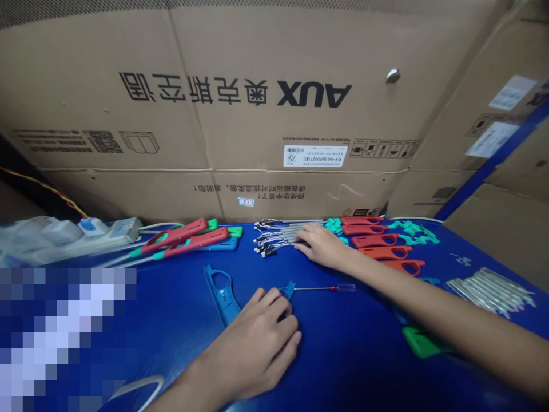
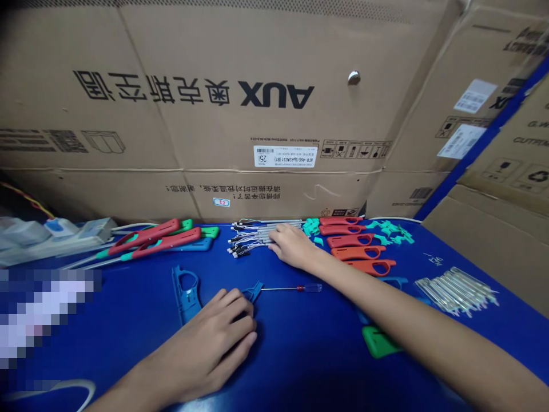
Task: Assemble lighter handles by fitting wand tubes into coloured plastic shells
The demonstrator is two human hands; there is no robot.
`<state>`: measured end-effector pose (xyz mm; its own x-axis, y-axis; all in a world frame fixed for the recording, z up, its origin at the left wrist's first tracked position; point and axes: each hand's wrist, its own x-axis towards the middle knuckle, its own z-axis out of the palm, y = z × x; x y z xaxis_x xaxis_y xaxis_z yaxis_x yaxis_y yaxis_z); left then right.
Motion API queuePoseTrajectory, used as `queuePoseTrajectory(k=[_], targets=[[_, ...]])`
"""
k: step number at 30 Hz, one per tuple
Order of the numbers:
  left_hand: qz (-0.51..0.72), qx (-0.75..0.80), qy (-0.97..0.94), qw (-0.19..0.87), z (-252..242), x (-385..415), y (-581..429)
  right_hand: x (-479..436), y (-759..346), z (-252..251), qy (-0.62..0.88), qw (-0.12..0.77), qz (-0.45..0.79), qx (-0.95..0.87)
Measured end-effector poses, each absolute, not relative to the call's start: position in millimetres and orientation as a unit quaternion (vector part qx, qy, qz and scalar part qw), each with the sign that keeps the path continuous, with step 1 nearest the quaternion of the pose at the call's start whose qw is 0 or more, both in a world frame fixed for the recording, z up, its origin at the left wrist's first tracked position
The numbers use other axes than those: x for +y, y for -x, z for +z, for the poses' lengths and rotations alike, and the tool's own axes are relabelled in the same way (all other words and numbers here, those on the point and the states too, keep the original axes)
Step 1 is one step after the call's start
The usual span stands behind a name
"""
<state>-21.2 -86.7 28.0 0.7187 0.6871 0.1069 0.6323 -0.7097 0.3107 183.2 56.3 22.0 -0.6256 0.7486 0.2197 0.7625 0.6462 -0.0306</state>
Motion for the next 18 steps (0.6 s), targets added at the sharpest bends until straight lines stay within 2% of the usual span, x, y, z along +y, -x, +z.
queuePoseTrajectory(k=[8, 14, 18], targets=[[0.146, 0.324, -0.927, 0.118, 20.4, -86.5, 22.7, 65.3, -181.7, 19.5, 0.422, 0.123, -0.009, -0.898], [0.216, 0.257, -0.938, 0.091, 20.5, -85.9, 25.0, 33.6, -197.0, 45.2, 0.446, 0.148, 0.013, -0.883], [0.229, 0.285, -0.929, 0.060, 25.2, -82.3, 27.5, -1.7, -218.2, 54.1, 0.445, 0.104, 0.053, -0.888]])
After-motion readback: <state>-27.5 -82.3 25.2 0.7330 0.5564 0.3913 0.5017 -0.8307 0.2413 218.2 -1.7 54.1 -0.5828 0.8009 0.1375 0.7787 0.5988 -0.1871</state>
